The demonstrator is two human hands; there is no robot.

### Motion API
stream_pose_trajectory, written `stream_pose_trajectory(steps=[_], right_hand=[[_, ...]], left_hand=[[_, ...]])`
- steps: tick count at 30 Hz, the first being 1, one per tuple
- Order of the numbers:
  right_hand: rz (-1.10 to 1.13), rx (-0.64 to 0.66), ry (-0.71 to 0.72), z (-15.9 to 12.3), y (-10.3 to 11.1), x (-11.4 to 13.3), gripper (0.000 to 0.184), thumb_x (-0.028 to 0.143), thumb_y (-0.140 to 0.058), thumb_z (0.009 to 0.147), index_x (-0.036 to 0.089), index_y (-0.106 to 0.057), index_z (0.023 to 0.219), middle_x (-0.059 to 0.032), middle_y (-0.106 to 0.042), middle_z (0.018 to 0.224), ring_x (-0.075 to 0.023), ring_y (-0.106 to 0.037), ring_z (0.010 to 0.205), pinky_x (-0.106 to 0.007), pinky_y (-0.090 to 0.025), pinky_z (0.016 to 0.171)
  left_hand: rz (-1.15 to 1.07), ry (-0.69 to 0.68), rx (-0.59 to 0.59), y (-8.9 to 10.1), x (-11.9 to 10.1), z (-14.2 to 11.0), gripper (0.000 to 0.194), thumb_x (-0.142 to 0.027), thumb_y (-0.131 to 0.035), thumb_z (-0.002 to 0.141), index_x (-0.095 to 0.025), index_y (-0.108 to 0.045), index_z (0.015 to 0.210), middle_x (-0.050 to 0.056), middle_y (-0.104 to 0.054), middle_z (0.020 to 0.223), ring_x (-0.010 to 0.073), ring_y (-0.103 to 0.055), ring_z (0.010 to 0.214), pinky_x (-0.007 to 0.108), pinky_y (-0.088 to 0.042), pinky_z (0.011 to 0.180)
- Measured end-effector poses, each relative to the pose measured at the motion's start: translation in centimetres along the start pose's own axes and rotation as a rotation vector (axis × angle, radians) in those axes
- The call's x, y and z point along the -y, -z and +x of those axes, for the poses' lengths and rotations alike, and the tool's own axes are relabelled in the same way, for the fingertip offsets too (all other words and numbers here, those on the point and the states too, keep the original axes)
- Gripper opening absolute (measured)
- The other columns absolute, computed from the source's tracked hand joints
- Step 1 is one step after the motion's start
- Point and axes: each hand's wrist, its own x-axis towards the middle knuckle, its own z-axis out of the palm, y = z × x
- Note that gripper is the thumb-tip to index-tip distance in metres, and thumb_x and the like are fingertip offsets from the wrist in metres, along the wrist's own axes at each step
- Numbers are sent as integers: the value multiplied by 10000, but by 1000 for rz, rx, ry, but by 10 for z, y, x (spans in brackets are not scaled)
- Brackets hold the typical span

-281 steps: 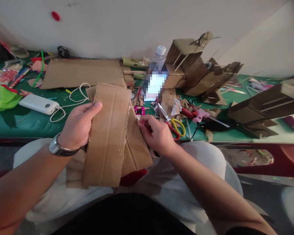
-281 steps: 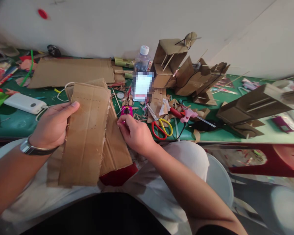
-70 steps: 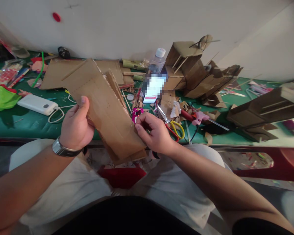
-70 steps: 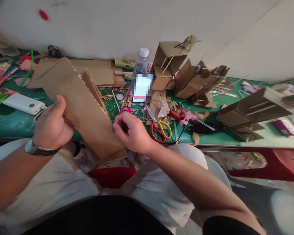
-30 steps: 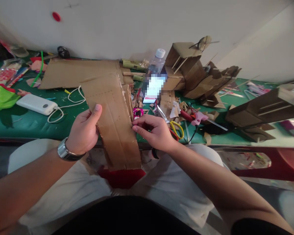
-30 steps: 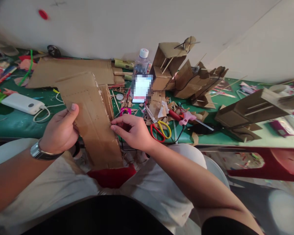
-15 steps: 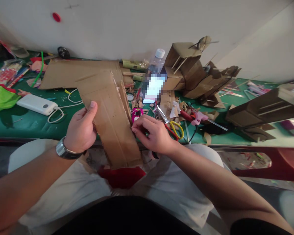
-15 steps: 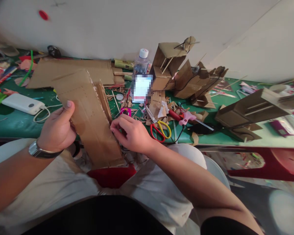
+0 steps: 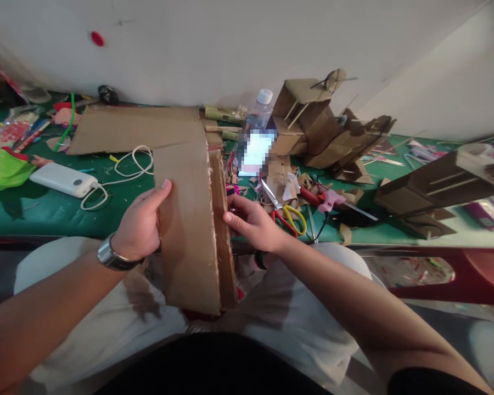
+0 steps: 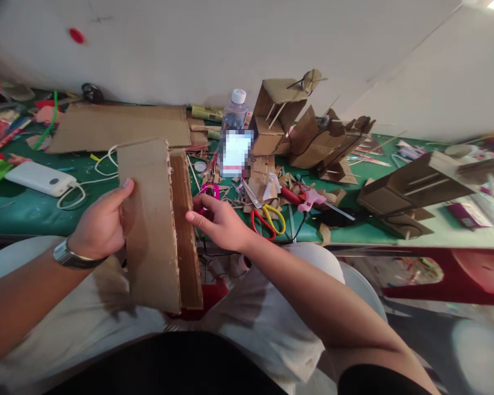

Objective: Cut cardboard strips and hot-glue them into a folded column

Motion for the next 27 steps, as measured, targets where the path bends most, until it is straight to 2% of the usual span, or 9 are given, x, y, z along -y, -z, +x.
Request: stream_pose_trajectory(steps=[2, 4, 7, 9, 11, 15, 19, 23, 27], right_hand=[[125, 45, -41, 0, -7, -2, 426, 636, -612, 955, 217, -533, 951, 24, -531, 783, -117, -512, 589, -254, -426, 505], [149, -8, -5, 0, -12, -4, 374, 574, -646, 953, 221, -534, 1005, 13, -555, 832, -118, -531, 618, -253, -445, 521], [100, -243, 134, 0, -12, -5, 393, 499, -708, 927, 243, -514, 1153, -8, -561, 971, -107, -510, 661, -252, -432, 544], [7, -394, 223, -1, -7, -3, 371, 463, -702, 941, 251, -533, 1195, 0, -531, 944, -109, -474, 651, -265, -412, 548], [-129, -466, 288, -2, -2, 0, 298, 429, -694, 956, 241, -613, 1173, 15, -502, 845, -125, -458, 658, -284, -414, 583], [-191, -428, 282, -5, 3, 6, 236, 439, -717, 946, 210, -722, 1001, 14, -558, 724, -134, -485, 647, -295, -420, 603], [-134, -425, 209, -5, 1, 8, 302, 477, -716, 935, 197, -666, 834, 0, -603, 717, -126, -504, 620, -276, -400, 555], [-131, -412, 204, -4, 2, 11, 313, 462, -704, 941, 194, -630, 799, 3, -592, 706, -121, -494, 611, -275, -384, 554], [-85, -413, 234, -1, 8, 9, 304, 442, -692, 951, 195, -605, 796, 20, -548, 676, -113, -454, 592, -273, -354, 547]], left_hand=[[-37, 61, 5, -1, 1, -1, 364, -511, -747, 889, -188, -779, 1054, 107, -830, 1026, 350, -758, 1130, 516, -628, 983], [-75, 108, -1, -2, 0, -3, 360, -503, -779, 863, -183, -777, 1027, 106, -832, 990, 349, -770, 1097, 505, -630, 970], [-58, 117, 28, -5, -1, -5, 338, -488, -799, 855, -188, -779, 1010, 97, -833, 959, 339, -777, 1071, 483, -631, 957], [-33, 106, 81, -7, -1, -7, 327, -482, -796, 863, -184, -784, 1000, 102, -833, 980, 336, -772, 1082, 476, -628, 962], [-25, 101, 129, -9, -1, -9, 323, -475, -794, 869, -183, -789, 1005, 107, -832, 1009, 335, -764, 1101, 475, -624, 969], [-3, 113, 186, -10, 5, -12, 355, -487, -801, 863, -197, -794, 1068, 101, -830, 1017, 345, -758, 1106, 479, -626, 954], [70, 113, 253, -6, 12, -12, 383, -513, -785, 870, -216, -791, 1111, 94, -823, 1070, 355, -750, 1113, 467, -635, 906], [171, 67, 258, -5, 10, -11, 400, -555, -769, 870, -225, -796, 1095, 87, -815, 1103, 344, -748, 1092, 440, -626, 884], [358, -49, 220, -6, 2, -10, 384, -578, -748, 878, -222, -814, 1008, 74, -817, 1039, 323, -729, 1092, 412, -590, 930]])
